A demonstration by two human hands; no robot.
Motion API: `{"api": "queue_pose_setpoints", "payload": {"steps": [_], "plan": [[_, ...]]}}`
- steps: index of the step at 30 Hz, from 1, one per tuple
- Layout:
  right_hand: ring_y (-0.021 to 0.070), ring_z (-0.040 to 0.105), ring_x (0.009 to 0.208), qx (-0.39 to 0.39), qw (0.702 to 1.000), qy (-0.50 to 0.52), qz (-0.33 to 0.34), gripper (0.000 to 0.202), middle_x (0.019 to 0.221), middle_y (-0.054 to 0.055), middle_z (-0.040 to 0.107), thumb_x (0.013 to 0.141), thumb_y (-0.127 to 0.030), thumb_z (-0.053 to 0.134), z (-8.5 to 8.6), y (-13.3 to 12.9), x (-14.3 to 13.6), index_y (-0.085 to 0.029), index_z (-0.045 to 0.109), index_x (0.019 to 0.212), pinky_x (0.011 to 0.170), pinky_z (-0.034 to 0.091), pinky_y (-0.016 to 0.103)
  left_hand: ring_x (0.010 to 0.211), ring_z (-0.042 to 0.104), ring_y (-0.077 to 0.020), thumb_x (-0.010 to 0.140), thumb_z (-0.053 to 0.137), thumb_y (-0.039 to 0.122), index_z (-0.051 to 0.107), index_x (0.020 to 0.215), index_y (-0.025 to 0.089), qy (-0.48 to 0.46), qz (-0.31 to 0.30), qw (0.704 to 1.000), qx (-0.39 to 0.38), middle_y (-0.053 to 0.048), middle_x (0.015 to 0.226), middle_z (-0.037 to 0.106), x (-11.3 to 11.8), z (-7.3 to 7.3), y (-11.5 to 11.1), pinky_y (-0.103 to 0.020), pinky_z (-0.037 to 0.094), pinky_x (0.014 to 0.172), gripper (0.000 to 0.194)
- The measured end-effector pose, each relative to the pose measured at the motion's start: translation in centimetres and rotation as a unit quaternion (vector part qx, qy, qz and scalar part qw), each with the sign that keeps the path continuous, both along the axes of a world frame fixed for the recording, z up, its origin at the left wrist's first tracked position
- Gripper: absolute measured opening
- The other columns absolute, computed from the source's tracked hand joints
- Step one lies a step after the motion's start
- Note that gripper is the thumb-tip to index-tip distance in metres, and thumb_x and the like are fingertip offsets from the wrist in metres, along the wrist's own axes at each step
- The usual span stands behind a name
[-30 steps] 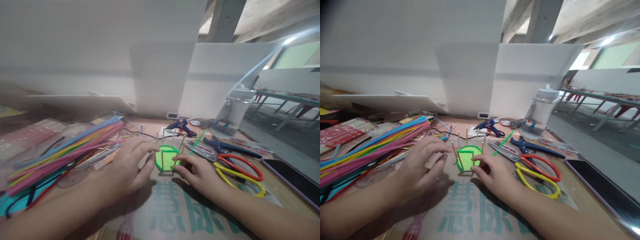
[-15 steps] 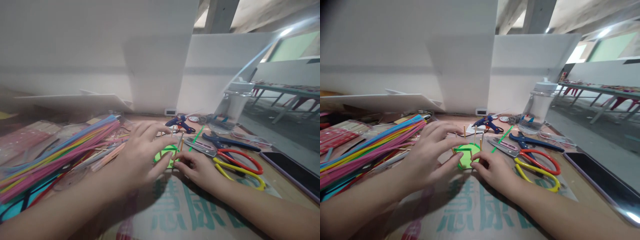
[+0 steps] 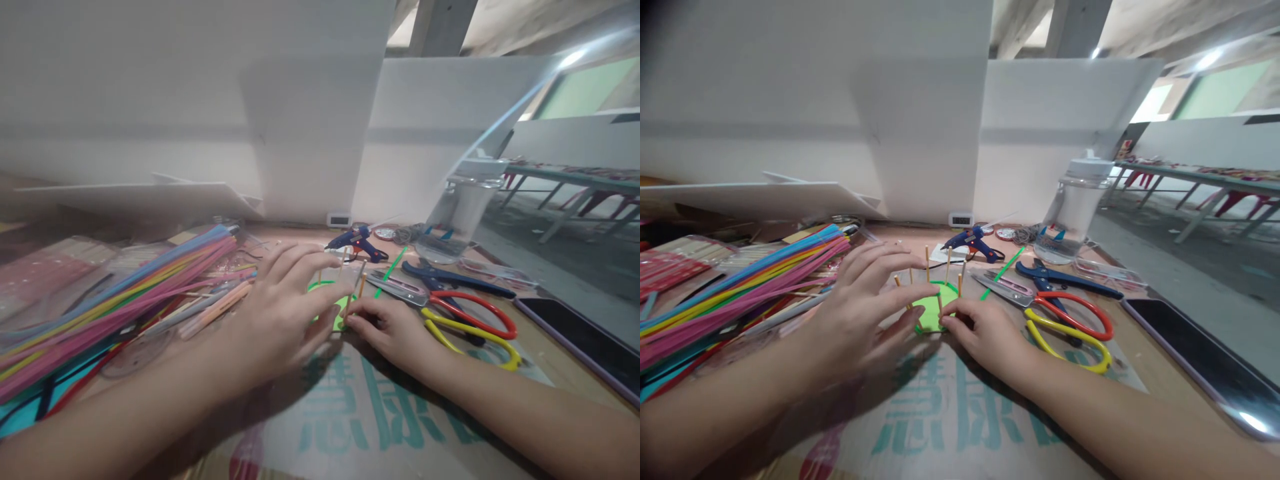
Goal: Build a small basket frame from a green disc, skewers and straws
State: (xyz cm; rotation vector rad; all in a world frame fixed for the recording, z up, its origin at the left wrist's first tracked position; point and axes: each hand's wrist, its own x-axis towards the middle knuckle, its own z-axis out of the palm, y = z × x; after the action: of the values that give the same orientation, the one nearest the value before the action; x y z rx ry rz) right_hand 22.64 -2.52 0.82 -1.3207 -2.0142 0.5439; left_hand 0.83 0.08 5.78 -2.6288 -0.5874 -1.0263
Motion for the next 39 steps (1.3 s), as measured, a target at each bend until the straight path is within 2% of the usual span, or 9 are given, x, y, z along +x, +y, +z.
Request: {"api": "queue_pose_setpoints", "payload": {"steps": [8,14,23,29,34,39], "plan": [[0.0162,0.069,0.075,0.005,1.0,-0.006,-0.002,0.017,0.084,0.001,0.078,0.092,-0.024,0.057,0.11,-0.02,-0.02,-0.021,0.073,0.087,0.071,0.051,0.026,0.128,0.046,-0.0266,0.092,0.06,0.022,0.068,0.111,0.025,0.007,0.0,1.0,0.014,-0.007,0.127,0.061,0.12,-0.26,-0.05,-0.05,0.028,0.117,0.021],[0.0163,0.068,0.074,0.001,1.0,-0.014,-0.002,0.018,0.082,0.001,0.077,0.093,-0.025,0.056,0.13,-0.09,-0.02,-0.02,0.073,0.089,0.069,0.049,0.026,0.127,0.046,-0.0273,0.093,0.058,0.025,0.064,0.122,0.022,0.014,0.009,1.0,0.007,-0.009,0.13,0.059,0.0,0.01,-0.22,-0.05,0.029,0.116,0.03],[0.0152,0.068,0.073,0.008,1.0,-0.011,0.002,0.017,0.081,0.001,0.076,0.092,-0.023,0.057,0.13,-0.04,-0.05,-0.02,0.073,0.088,0.069,0.049,0.025,0.13,0.045,-0.0272,0.093,0.058,0.024,0.069,0.115,0.025,0.032,0.011,0.999,0.022,-0.007,0.131,0.06,0.14,-0.15,0.06,-0.051,0.025,0.12,0.025],[0.0153,0.068,0.075,0.011,1.0,-0.001,0.006,0.017,0.082,0.001,0.076,0.092,-0.024,0.057,-0.18,0.13,0.03,-0.02,0.073,0.088,0.071,0.049,0.025,0.131,0.046,-0.0285,0.092,0.059,0.025,0.067,0.119,0.024,0.033,0.014,0.999,0.034,-0.008,0.132,0.06,-0.02,-0.23,-0.05,-0.053,0.026,0.119,0.028],[0.0176,0.068,0.076,-0.013,1.0,0.003,-0.005,0.02,0.084,0.002,0.077,0.092,-0.03,0.056,-0.4,0.28,0.11,-0.021,0.074,0.091,0.073,0.049,0.028,0.13,0.048,-0.0275,0.092,0.06,0.025,0.059,0.132,0.02,0.004,0.021,1.0,0.023,-0.01,0.133,0.059,-0.18,0.08,-0.15,-0.053,0.028,0.119,0.04],[0.0179,0.067,0.076,-0.013,1.0,0.003,0.002,0.021,0.083,0.002,0.076,0.092,-0.031,0.054,-0.52,0.23,0.13,-0.02,0.073,0.09,0.073,0.049,0.029,0.131,0.046,-0.0289,0.091,0.06,0.026,0.062,0.127,0.022,0.012,0.012,1.0,0.024,-0.01,0.134,0.057,-0.27,0.07,-0.17,-0.053,0.027,0.119,0.036]]}}
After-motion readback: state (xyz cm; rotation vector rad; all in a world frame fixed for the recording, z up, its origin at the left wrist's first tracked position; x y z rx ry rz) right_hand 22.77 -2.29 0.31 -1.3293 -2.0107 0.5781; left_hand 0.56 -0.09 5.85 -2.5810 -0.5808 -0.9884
